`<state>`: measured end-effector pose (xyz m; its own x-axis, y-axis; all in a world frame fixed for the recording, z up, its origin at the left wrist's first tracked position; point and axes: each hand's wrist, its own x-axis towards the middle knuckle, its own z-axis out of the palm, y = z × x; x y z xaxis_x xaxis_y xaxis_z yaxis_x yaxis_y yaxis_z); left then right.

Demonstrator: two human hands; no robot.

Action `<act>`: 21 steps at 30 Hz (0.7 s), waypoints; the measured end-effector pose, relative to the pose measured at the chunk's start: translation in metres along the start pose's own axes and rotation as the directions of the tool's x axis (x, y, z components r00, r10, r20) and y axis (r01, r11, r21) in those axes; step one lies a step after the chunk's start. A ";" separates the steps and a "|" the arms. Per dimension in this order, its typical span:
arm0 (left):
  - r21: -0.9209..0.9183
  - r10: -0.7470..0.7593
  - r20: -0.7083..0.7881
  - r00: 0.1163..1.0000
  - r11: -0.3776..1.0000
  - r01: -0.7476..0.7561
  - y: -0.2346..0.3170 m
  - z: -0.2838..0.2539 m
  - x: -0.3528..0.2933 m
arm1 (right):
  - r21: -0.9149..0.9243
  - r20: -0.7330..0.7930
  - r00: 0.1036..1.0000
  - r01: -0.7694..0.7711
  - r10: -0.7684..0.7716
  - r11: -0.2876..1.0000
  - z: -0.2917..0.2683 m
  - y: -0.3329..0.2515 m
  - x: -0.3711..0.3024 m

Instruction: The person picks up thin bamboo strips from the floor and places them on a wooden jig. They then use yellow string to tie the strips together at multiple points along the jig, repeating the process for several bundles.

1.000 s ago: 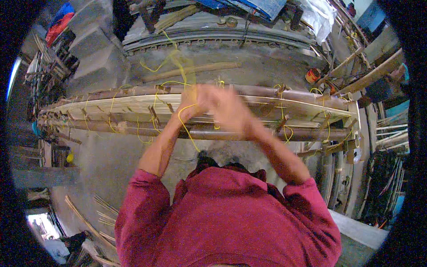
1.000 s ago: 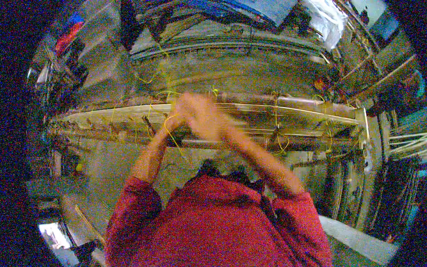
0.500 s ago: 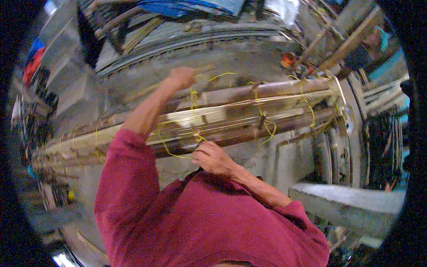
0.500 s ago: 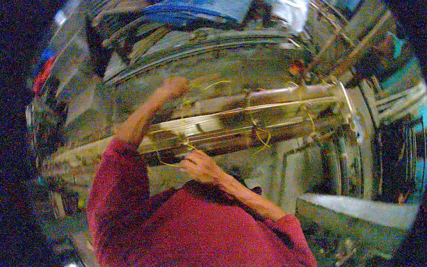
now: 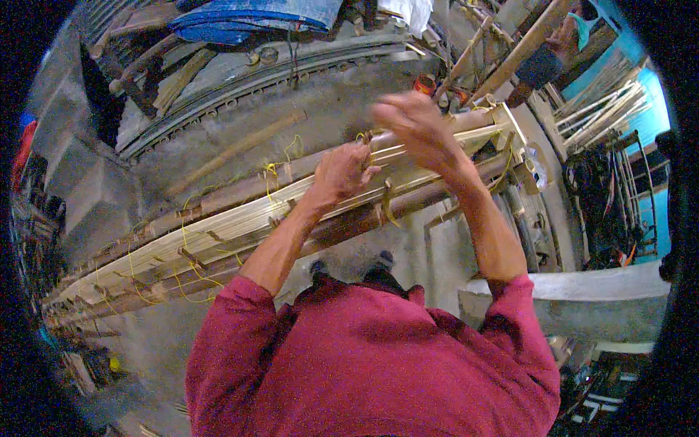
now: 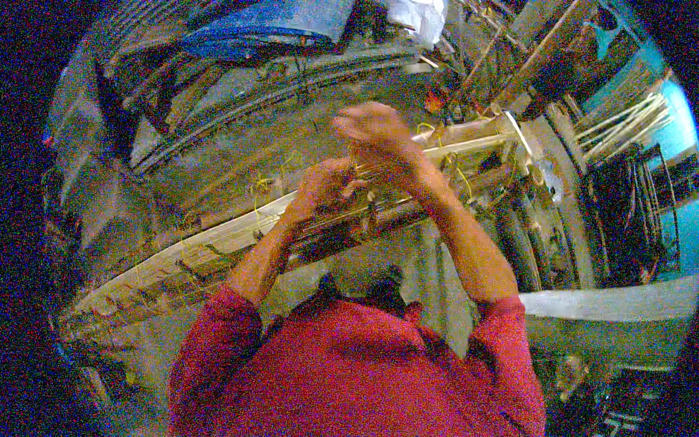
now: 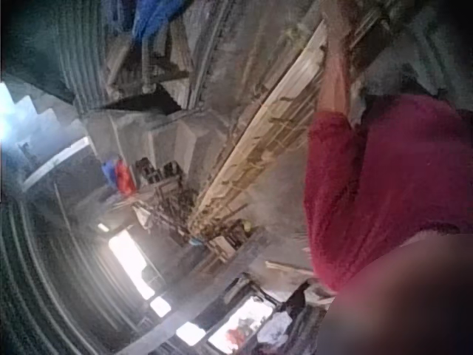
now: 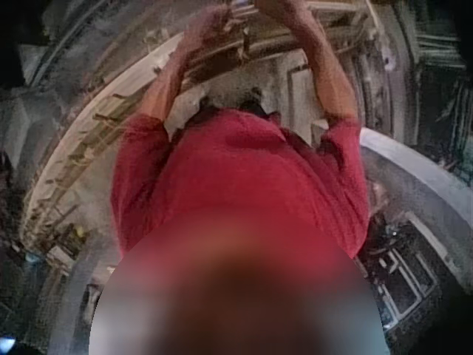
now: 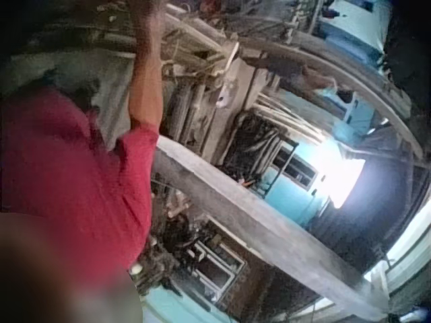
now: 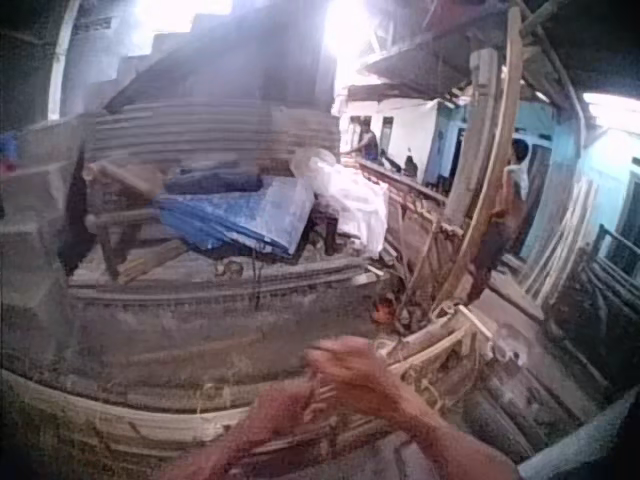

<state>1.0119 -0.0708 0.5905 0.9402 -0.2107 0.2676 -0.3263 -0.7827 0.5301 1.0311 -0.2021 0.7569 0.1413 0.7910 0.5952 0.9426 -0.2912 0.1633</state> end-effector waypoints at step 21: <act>-0.405 -0.470 -0.182 0.863 0.836 0.370 0.029 -0.033 0.048 | 0.880 0.134 0.987 -0.078 -0.087 0.469 0.080 -0.049 -0.151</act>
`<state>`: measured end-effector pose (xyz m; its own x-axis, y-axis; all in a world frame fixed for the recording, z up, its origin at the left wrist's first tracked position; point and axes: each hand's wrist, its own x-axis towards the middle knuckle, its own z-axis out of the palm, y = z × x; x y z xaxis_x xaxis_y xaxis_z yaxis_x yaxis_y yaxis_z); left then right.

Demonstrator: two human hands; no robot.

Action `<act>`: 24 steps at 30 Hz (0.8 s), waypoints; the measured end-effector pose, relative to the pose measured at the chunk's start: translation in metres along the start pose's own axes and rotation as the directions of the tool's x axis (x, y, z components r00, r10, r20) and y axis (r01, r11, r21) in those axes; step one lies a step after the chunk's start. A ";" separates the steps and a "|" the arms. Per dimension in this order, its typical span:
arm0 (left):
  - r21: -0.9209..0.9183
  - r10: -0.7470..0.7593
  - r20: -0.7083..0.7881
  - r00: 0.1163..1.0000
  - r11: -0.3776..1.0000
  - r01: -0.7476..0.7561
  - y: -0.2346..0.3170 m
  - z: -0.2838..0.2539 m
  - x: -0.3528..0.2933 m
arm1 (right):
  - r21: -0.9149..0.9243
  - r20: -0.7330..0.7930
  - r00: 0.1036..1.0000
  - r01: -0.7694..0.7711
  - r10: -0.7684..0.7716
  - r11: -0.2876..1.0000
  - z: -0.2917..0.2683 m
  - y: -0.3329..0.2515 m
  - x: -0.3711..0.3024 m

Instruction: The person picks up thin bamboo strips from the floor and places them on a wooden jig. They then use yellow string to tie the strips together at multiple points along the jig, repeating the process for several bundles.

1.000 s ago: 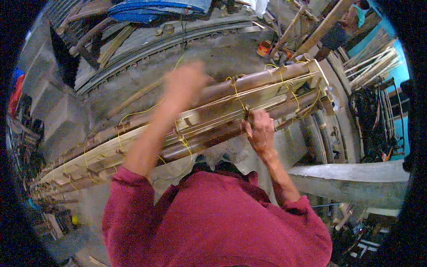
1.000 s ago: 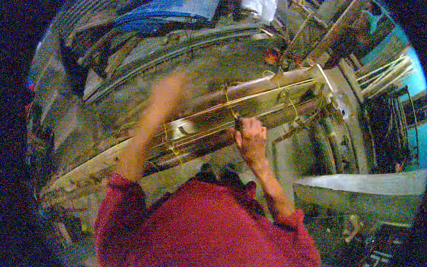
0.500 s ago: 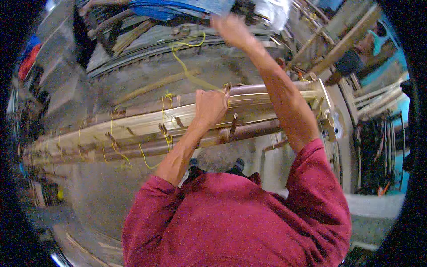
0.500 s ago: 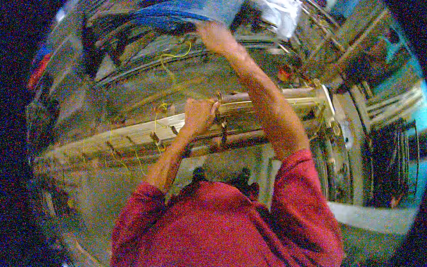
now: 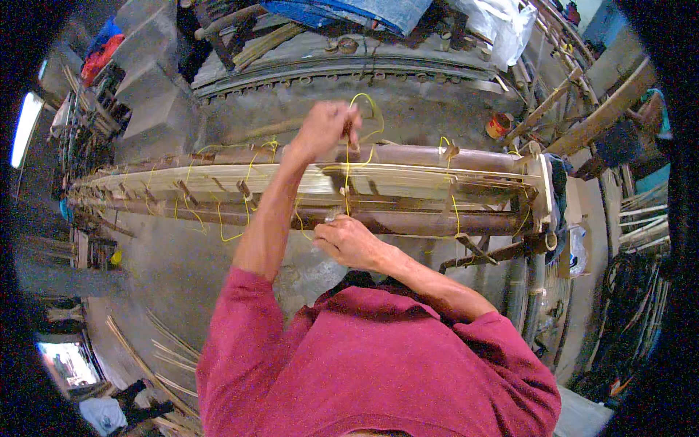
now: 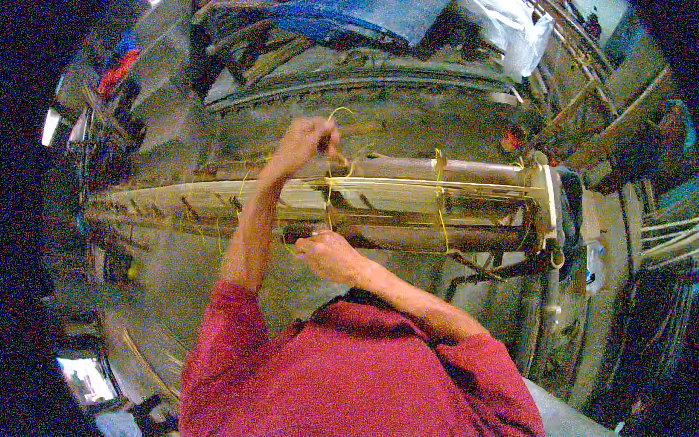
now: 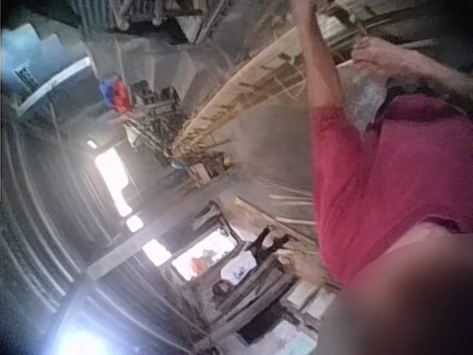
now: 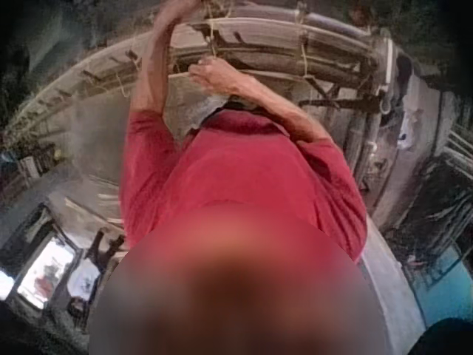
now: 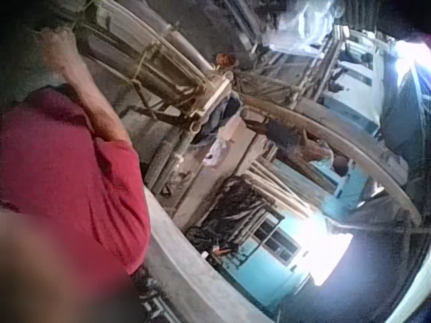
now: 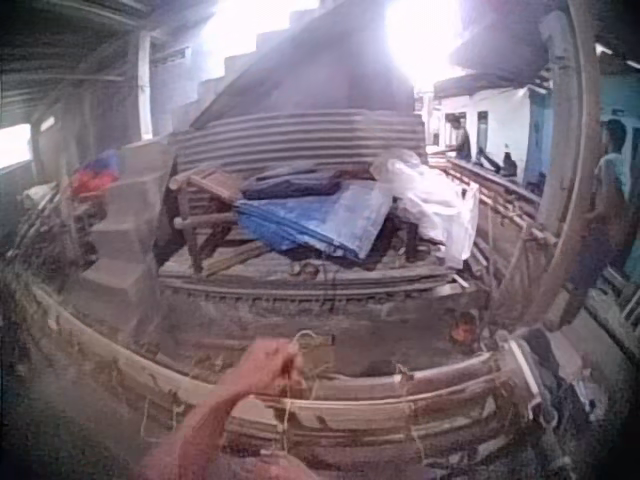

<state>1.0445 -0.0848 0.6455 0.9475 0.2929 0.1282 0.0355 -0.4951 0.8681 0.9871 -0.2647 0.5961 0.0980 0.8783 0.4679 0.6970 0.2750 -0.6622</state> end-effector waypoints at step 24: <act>0.464 0.432 0.043 0.901 0.790 -0.401 0.040 0.159 -0.018 | -0.835 -0.301 0.948 -0.209 -0.104 0.510 -0.248 0.044 0.093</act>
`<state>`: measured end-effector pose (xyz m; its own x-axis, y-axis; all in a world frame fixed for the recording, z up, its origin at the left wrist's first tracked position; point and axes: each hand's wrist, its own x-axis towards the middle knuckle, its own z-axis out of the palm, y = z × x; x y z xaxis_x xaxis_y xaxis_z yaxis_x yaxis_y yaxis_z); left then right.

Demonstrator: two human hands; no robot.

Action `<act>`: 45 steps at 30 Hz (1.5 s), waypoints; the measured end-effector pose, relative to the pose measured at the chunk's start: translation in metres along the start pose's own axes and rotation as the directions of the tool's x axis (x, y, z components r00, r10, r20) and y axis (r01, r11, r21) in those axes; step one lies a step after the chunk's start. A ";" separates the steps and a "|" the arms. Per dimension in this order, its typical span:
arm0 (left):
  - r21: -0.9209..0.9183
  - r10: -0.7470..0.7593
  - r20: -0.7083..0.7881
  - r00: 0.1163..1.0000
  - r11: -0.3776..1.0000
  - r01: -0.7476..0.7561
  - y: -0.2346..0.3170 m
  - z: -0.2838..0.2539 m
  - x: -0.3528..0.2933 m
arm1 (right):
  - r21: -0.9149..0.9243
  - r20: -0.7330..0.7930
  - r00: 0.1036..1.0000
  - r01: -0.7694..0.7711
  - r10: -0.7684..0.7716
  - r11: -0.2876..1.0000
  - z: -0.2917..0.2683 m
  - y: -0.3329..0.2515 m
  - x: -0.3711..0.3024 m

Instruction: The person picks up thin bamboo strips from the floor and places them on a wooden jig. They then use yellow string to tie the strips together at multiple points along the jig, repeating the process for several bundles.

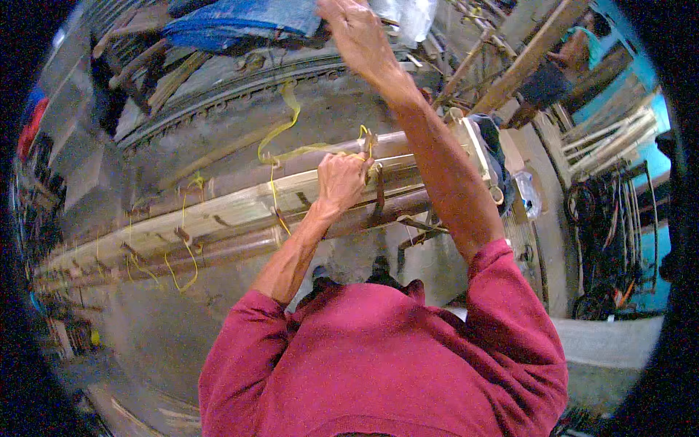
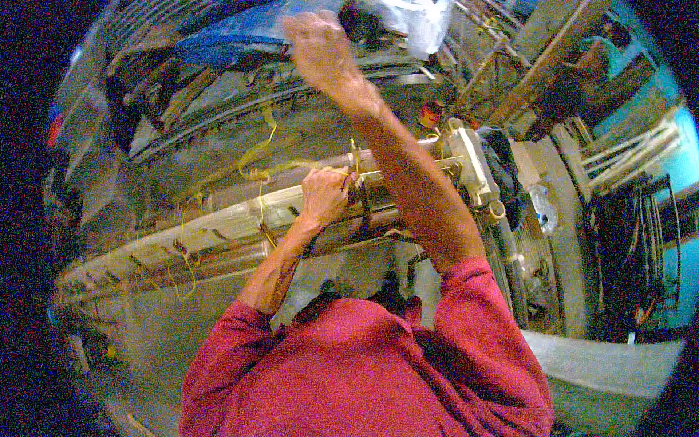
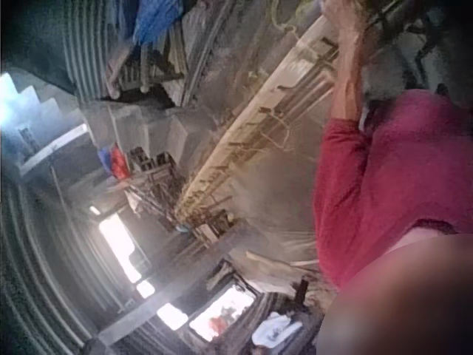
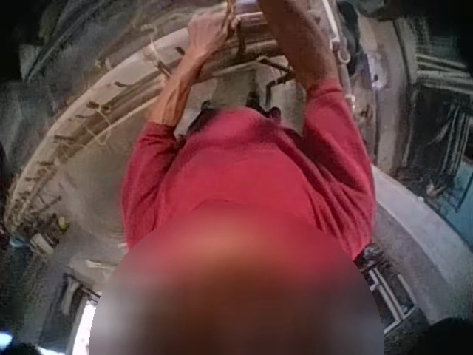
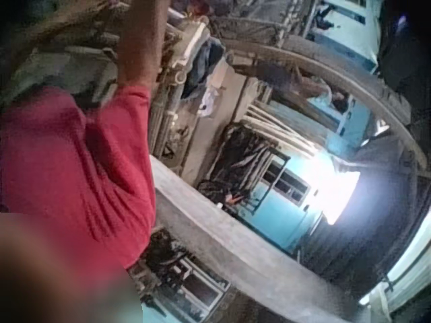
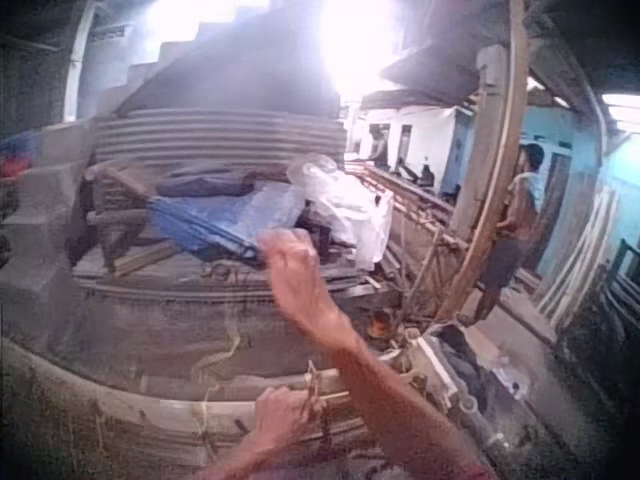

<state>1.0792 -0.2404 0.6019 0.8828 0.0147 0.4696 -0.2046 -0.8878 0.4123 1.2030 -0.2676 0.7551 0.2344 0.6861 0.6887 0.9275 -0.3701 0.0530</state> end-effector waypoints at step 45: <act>0.016 -0.075 -0.147 0.986 0.997 0.078 0.140 0.177 0.072 | 0.504 0.704 0.583 -0.813 0.406 0.293 -0.083 0.120 -0.132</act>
<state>1.1889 -0.4445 0.5555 0.8240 0.1488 0.5468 -0.1277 -0.8913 0.4351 1.2587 -0.4549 0.7305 0.7180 0.6907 -0.0860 0.2279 -0.3501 -0.9086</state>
